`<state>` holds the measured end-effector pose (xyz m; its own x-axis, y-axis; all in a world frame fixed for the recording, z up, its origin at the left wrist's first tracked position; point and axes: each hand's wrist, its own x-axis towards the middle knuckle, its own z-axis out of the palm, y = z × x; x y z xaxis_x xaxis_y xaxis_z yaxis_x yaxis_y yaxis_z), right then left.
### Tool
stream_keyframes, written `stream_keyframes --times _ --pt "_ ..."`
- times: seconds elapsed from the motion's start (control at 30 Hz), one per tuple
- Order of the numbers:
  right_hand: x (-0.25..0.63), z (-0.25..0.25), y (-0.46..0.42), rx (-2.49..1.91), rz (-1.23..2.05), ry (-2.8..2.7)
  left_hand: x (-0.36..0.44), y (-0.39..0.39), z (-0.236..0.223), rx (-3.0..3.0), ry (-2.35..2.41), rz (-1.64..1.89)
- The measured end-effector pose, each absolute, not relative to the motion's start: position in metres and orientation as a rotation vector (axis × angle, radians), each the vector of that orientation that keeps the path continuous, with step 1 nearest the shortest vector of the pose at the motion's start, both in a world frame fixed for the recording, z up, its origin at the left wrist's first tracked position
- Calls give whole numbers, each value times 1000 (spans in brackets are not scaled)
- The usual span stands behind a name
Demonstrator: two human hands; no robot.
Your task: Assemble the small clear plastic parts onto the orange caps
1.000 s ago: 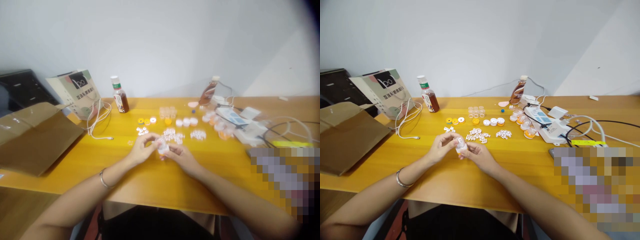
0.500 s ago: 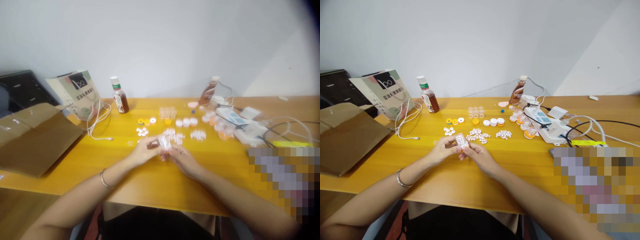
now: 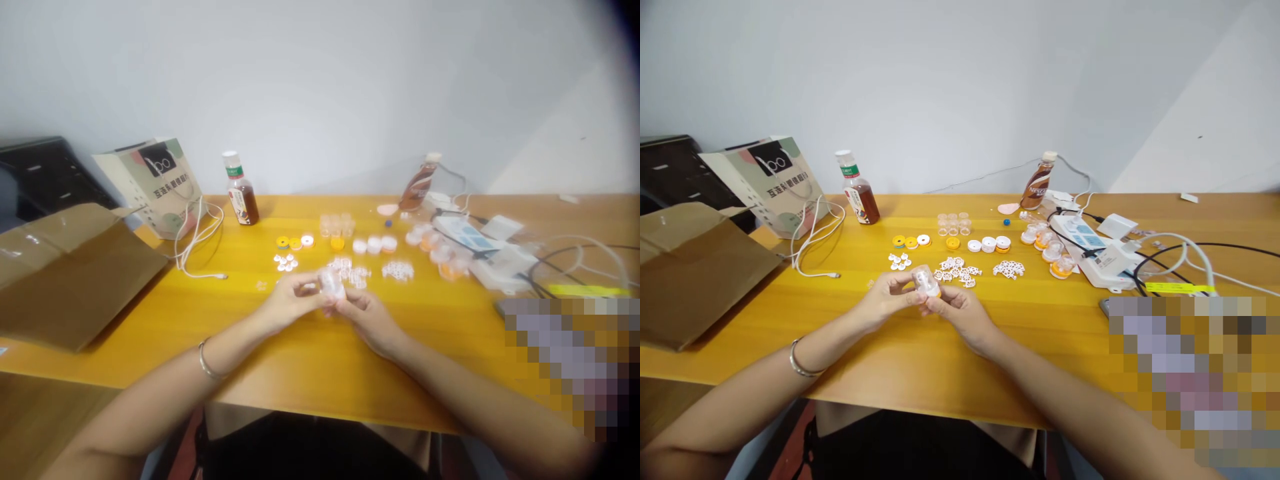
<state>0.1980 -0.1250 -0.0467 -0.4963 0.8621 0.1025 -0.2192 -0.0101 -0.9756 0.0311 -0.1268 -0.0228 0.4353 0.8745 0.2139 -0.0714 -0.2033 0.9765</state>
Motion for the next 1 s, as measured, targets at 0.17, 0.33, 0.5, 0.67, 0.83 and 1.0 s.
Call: stream_keyframes --times 0.17,0.33,0.5,0.67,0.83,1.0 --pt "199 -41 -124 -862 1411 -1601 28 -123 -27 1516 885 1041" --pt "201 -39 -118 -829 1424 -1701 27 -121 -30 1483 930 1014" --pt "212 -35 -111 -860 1424 -1794 32 -120 -37 1595 993 1083" --pt "217 -33 -114 -924 946 -1882 35 -123 -46 1903 1105 1158" --pt "222 -28 -106 -1047 566 -1986 36 -127 -46 2131 1107 1103" --pt "265 -16 -65 -1422 322 -1599 31 -125 -42 2163 1111 1183"
